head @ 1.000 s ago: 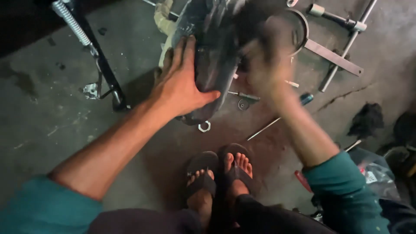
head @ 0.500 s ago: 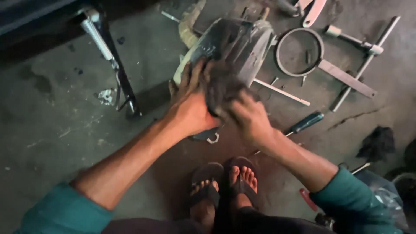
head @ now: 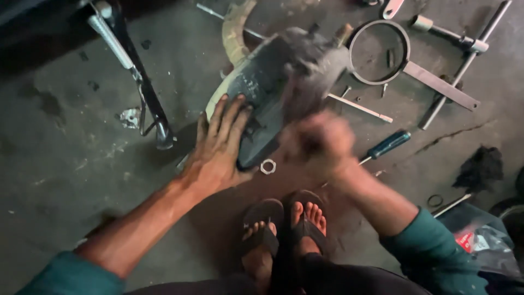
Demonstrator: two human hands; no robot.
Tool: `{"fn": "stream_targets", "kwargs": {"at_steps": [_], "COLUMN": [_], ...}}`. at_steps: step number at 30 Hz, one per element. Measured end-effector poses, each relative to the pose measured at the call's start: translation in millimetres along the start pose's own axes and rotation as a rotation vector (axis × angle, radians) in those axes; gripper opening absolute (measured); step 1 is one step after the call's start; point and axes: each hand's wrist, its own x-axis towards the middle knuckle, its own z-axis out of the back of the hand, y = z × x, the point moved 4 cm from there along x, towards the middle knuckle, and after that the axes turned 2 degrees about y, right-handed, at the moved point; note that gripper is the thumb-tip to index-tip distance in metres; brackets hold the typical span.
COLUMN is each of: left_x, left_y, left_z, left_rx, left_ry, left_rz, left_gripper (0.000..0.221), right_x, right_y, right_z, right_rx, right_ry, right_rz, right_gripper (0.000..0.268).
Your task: Repairing and cleaning motorcycle engine components on a service bay floor.
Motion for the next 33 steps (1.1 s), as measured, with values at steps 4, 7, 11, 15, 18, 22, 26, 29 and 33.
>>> {"fn": "stream_targets", "kwargs": {"at_steps": [4, 7, 11, 15, 18, 22, 26, 29, 33], "left_x": [6.9, 25.5, 27.7, 26.1, 25.5, 27.3, 31.0, 30.8, 30.9], "left_y": [-7.5, -9.3, -14.2, -21.5, -28.7, -31.7, -39.7, -43.1, -53.7], "left_z": [-2.0, 3.0, -6.9, -18.7, -20.1, -21.1, -22.6, -23.6, -31.4], "left_rx": [0.126, 0.053, -0.007, -0.04, 0.085, 0.093, 0.119, 0.151, 0.196], "left_ry": [-0.055, -0.155, -0.155, -0.196, -0.229, -0.227, -0.194, -0.165, -0.166], "left_rz": [-0.078, 0.087, 0.03, 0.037, 0.029, 0.014, 0.029, 0.012, -0.032], "left_gripper": [0.118, 0.118, 0.125, 0.117, 0.116, 0.113, 0.11, 0.109, 0.107], "right_x": [24.3, 22.6, -33.2, -2.1, 20.0, 17.9, 22.4, 25.7, 17.8], "right_y": [12.8, 41.7, -55.9, -101.3, -33.6, -45.0, -49.1, -35.4, -79.0], "right_z": [22.4, -2.9, -12.5, 56.5, 49.0, 51.5, 61.4, 61.7, 78.3], "right_rx": [-0.07, -0.182, -0.339, -0.26, -0.269, -0.235, -0.291, -0.268, -0.109], "right_ry": [-0.237, -0.115, -0.177, -0.275, -0.1, -0.046, -0.03, 0.008, -0.072], "right_rz": [-0.197, 0.088, 0.139, -0.298, -0.142, -0.136, -0.204, -0.231, -0.528], "right_gripper": [0.018, 0.031, 0.023, 0.013, 0.021, 0.021, 0.021, 0.02, 0.015]}}
